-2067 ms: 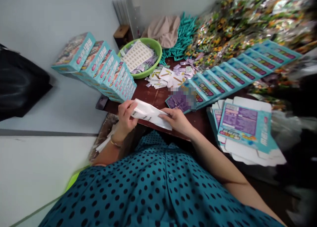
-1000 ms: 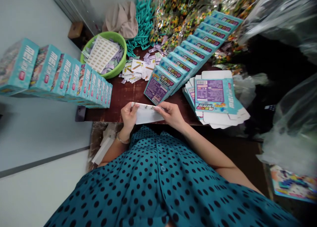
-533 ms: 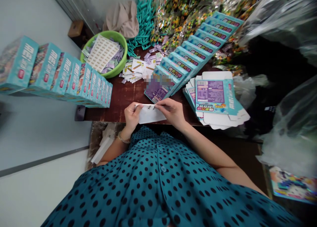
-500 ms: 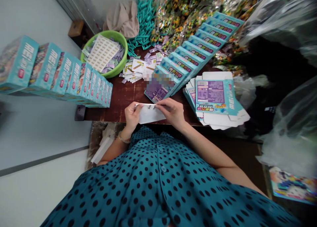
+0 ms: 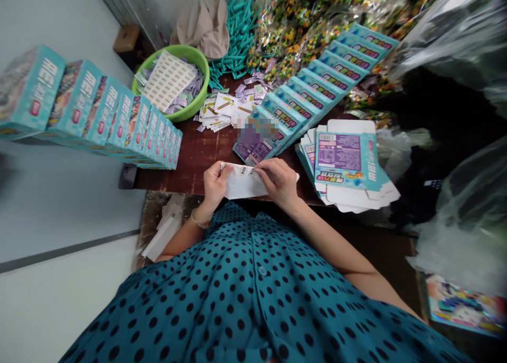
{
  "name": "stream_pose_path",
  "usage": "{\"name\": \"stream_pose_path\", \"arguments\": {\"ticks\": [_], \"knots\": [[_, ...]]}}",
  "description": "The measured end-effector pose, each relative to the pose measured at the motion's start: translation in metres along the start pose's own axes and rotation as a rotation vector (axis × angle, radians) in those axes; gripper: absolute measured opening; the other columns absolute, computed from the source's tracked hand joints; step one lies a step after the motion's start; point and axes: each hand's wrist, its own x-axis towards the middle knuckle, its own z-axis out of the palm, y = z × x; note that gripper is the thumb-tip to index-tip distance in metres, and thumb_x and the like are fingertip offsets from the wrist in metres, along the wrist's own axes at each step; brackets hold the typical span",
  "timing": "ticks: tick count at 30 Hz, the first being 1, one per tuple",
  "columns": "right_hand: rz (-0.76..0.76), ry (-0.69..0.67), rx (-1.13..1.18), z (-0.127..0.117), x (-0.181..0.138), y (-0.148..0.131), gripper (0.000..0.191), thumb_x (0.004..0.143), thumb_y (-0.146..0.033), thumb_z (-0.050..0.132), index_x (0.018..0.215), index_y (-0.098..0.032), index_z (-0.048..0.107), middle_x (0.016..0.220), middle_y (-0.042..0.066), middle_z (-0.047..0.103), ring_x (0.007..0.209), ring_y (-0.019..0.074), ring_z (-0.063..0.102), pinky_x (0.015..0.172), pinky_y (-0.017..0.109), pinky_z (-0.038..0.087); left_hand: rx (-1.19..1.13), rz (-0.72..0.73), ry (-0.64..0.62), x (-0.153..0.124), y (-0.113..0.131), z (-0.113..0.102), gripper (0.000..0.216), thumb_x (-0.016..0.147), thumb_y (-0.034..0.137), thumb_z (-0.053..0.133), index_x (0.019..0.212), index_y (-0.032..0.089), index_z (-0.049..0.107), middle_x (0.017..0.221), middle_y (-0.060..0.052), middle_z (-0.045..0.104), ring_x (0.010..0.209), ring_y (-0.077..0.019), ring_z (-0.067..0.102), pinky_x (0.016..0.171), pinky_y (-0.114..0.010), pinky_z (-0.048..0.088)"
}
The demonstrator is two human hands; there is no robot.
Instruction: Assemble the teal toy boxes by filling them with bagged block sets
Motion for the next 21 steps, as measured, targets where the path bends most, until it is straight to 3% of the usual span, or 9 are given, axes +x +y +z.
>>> {"name": "stream_pose_path", "arguments": {"ticks": [4,7,9,12,14,16,18,21], "knots": [[-0.253,-0.013,-0.167,-0.003,-0.006,0.008,0.013,0.096,-0.026,0.065,0.102,-0.032,0.075,0.098,0.002,0.078,0.09,0.0204,0.068,0.089,0.042,0.051,-0.021,-0.043,-0.026,0.003,-0.005,-0.002,0.047,0.085,0.062,0.072,0.077,0.016,0.07,0.066,0.0,0.064,0.056,-0.0099,0.051,0.053,-0.021,0.04],[-0.328,-0.072,-0.125,-0.007,-0.011,-0.001,0.013,0.094,-0.027,0.068,0.098,-0.036,0.076,0.107,0.0,0.078,0.096,0.0223,0.068,0.093,0.046,0.051,-0.05,-0.093,-0.024,0.007,-0.009,-0.006,0.048,0.082,0.064,0.075,0.079,0.016,0.071,0.068,0.0,0.065,0.055,-0.0097,0.051,0.053,-0.021,0.039],[-0.267,-0.131,-0.027,-0.01,-0.009,-0.012,0.009,0.094,-0.032,0.068,0.096,-0.035,0.076,0.115,0.002,0.077,0.105,0.0256,0.068,0.097,0.05,0.051,-0.055,-0.106,-0.018,0.009,-0.009,-0.009,0.049,0.08,0.065,0.076,0.079,0.016,0.07,0.068,0.0,0.064,0.055,-0.0097,0.05,0.053,-0.022,0.039],[0.007,-0.149,0.136,-0.011,0.001,-0.017,0.022,0.096,-0.039,0.064,0.114,-0.031,0.073,0.129,0.007,0.071,0.115,0.0276,0.066,0.101,0.05,0.052,0.0,-0.058,-0.021,0.009,-0.006,-0.014,0.051,0.08,0.066,0.075,0.073,0.017,0.067,0.063,0.002,0.059,0.055,-0.0093,0.047,0.052,-0.022,0.036],[0.19,-0.188,0.23,-0.007,0.009,-0.012,0.031,0.096,-0.043,0.065,0.121,-0.026,0.071,0.122,0.009,0.074,0.105,0.0247,0.069,0.094,0.043,0.056,0.048,-0.008,-0.027,0.007,-0.003,-0.016,0.051,0.081,0.066,0.074,0.07,0.017,0.065,0.061,0.003,0.057,0.055,-0.0091,0.045,0.052,-0.022,0.034],[0.286,-0.249,0.3,-0.001,0.013,-0.003,0.029,0.094,-0.046,0.067,0.111,-0.023,0.074,0.104,0.006,0.078,0.089,0.0213,0.071,0.083,0.036,0.058,0.068,0.023,-0.032,0.006,-0.001,-0.017,0.052,0.082,0.066,0.073,0.07,0.017,0.065,0.061,0.003,0.057,0.056,-0.0092,0.044,0.052,-0.022,0.034],[0.265,-0.257,0.283,0.005,0.012,0.003,0.023,0.094,-0.044,0.067,0.099,-0.023,0.077,0.094,0.005,0.078,0.084,0.0205,0.071,0.08,0.035,0.057,0.057,0.026,-0.04,0.004,0.0,-0.017,0.051,0.082,0.066,0.072,0.07,0.017,0.066,0.06,0.003,0.057,0.055,-0.009,0.043,0.052,-0.022,0.033],[0.083,-0.186,0.095,0.007,0.006,0.0,0.016,0.096,-0.035,0.065,0.095,-0.027,0.078,0.097,0.006,0.078,0.088,0.0223,0.071,0.086,0.04,0.055,0.029,-0.006,-0.051,0.005,-0.003,-0.017,0.051,0.083,0.065,0.073,0.071,0.016,0.066,0.062,0.003,0.057,0.054,-0.0089,0.043,0.052,-0.022,0.033]]}}
